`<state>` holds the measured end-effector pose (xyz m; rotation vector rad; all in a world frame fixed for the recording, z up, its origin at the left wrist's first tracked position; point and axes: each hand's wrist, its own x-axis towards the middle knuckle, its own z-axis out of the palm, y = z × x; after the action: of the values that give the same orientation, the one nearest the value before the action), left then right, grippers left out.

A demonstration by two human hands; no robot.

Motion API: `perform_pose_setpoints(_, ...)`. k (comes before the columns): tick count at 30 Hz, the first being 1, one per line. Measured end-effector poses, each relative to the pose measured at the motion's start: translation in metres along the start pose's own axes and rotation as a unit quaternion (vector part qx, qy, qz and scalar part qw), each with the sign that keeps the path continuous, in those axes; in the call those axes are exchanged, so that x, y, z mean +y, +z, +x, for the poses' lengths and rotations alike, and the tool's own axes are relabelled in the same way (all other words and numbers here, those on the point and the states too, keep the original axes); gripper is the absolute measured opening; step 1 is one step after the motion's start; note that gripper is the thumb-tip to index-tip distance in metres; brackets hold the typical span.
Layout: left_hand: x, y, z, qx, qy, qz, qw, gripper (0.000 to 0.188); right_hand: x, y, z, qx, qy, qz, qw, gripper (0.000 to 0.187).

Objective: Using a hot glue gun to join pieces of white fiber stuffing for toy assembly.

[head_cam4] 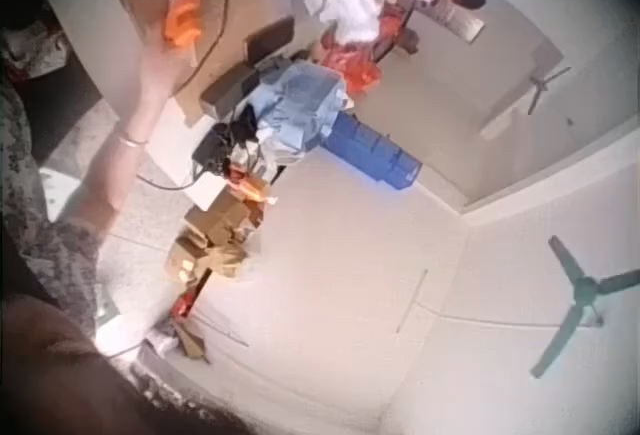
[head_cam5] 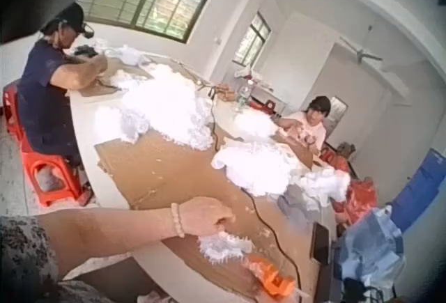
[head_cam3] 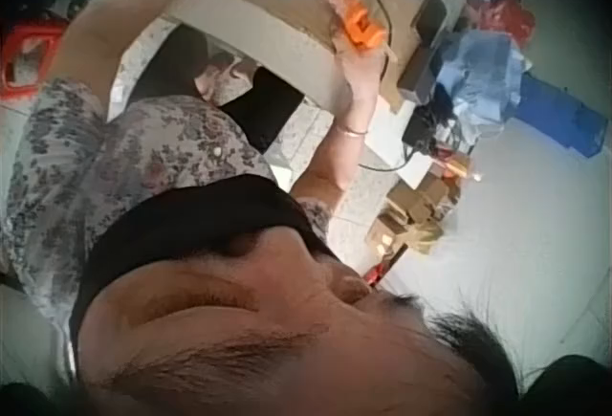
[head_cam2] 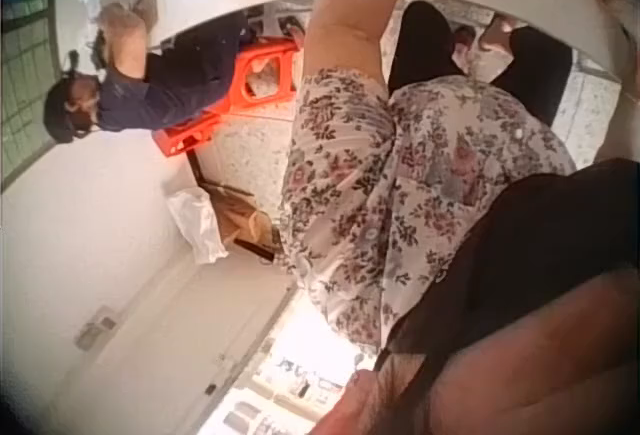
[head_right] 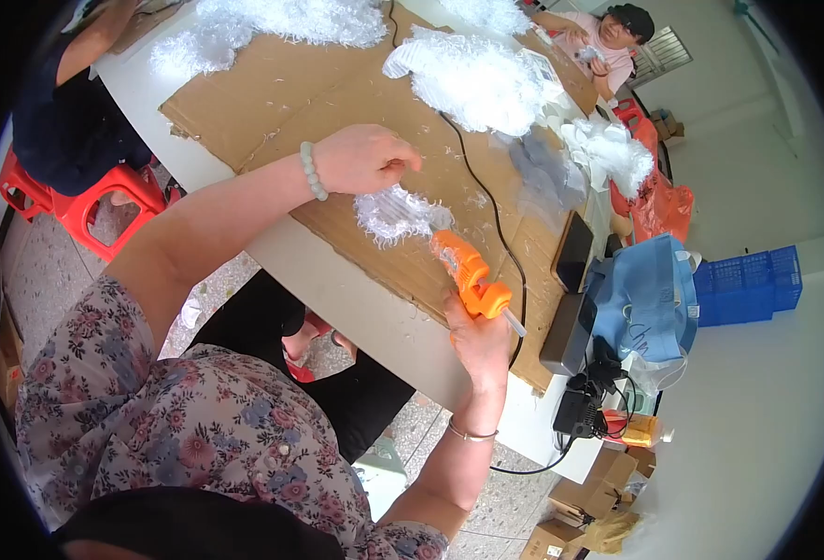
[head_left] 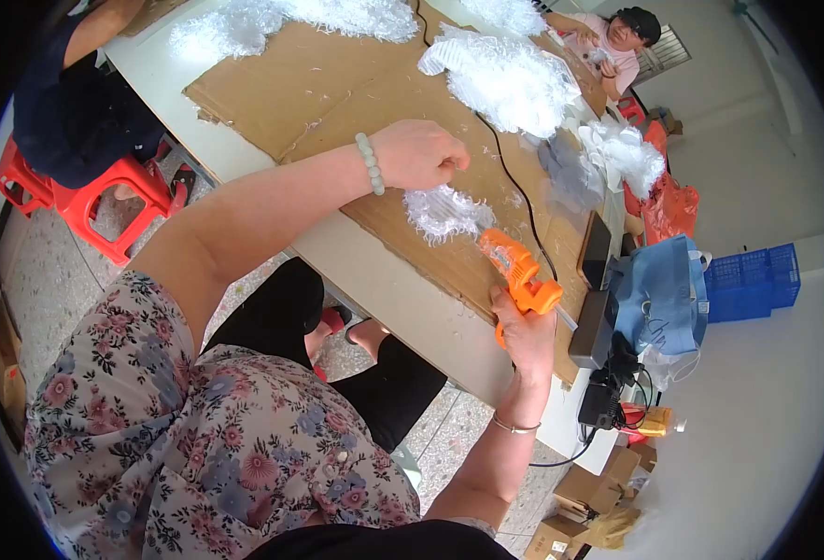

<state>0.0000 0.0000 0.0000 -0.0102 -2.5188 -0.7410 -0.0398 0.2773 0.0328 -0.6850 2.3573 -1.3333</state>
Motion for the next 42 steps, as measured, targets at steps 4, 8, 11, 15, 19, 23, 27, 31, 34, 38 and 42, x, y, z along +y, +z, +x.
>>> perform_pose_setpoints(4, 0.005, -0.006, -0.008, -0.045, 0.010, -0.004, 0.999, 0.021, 0.006, 0.009, -0.002, -0.006, -0.020, -0.018, 1.000, 0.016)
perform_pose_setpoints(8, 0.011, -0.004, -0.009, -0.045, 0.110, 0.093, 0.989, 0.023, 0.001, 0.011, 0.005, -0.003, -0.038, -0.123, 0.992, 0.019)
perform_pose_setpoints(11, 0.011, 0.003, -0.013, -0.008, 0.119, 0.084, 0.989, 0.021, -0.005, 0.007, 0.006, 0.068, -0.096, -0.164, 0.979, 0.020)
perform_pose_setpoints(15, 0.011, 0.001, -0.011, -0.029, 0.099, 0.083, 0.991, 0.022, -0.017, -0.007, 0.000, 0.102, -0.076, -0.038, 0.991, 0.020)
perform_pose_setpoints(19, 0.019, -0.006, -0.004, -0.106, 0.061, 0.096, 0.988, 0.029, -0.006, -0.011, 0.002, 0.027, -0.062, -0.019, 0.998, 0.019)
perform_pose_setpoints(23, 0.026, -0.007, 0.002, -0.148, 0.045, 0.106, 0.982, 0.033, 0.001, -0.002, 0.008, -0.019, -0.073, -0.040, 0.996, 0.020)
perform_pose_setpoints(27, 0.029, -0.005, 0.004, -0.154, 0.029, 0.115, 0.981, 0.038, 0.000, -0.002, 0.015, -0.010, -0.095, -0.129, 0.987, 0.021)
perform_pose_setpoints(31, 0.036, -0.008, 0.005, -0.190, 0.002, 0.162, 0.968, 0.044, 0.006, -0.021, 0.017, -0.001, -0.094, -0.057, 0.994, 0.022)
perform_pose_setpoints(34, 0.038, -0.011, 0.007, -0.206, 0.001, 0.183, 0.961, 0.046, 0.013, -0.017, 0.018, -0.040, -0.108, -0.086, 0.990, 0.020)
perform_pose_setpoints(38, 0.045, -0.010, 0.010, -0.225, -0.001, 0.219, 0.949, 0.044, 0.012, -0.012, 0.023, -0.067, -0.099, -0.077, 0.990, 0.016)
perform_pose_setpoints(42, 0.048, -0.006, 0.008, -0.179, 0.022, 0.226, 0.957, 0.022, 0.023, -0.031, 0.040, -0.026, -0.116, 0.068, 0.991, 0.013)
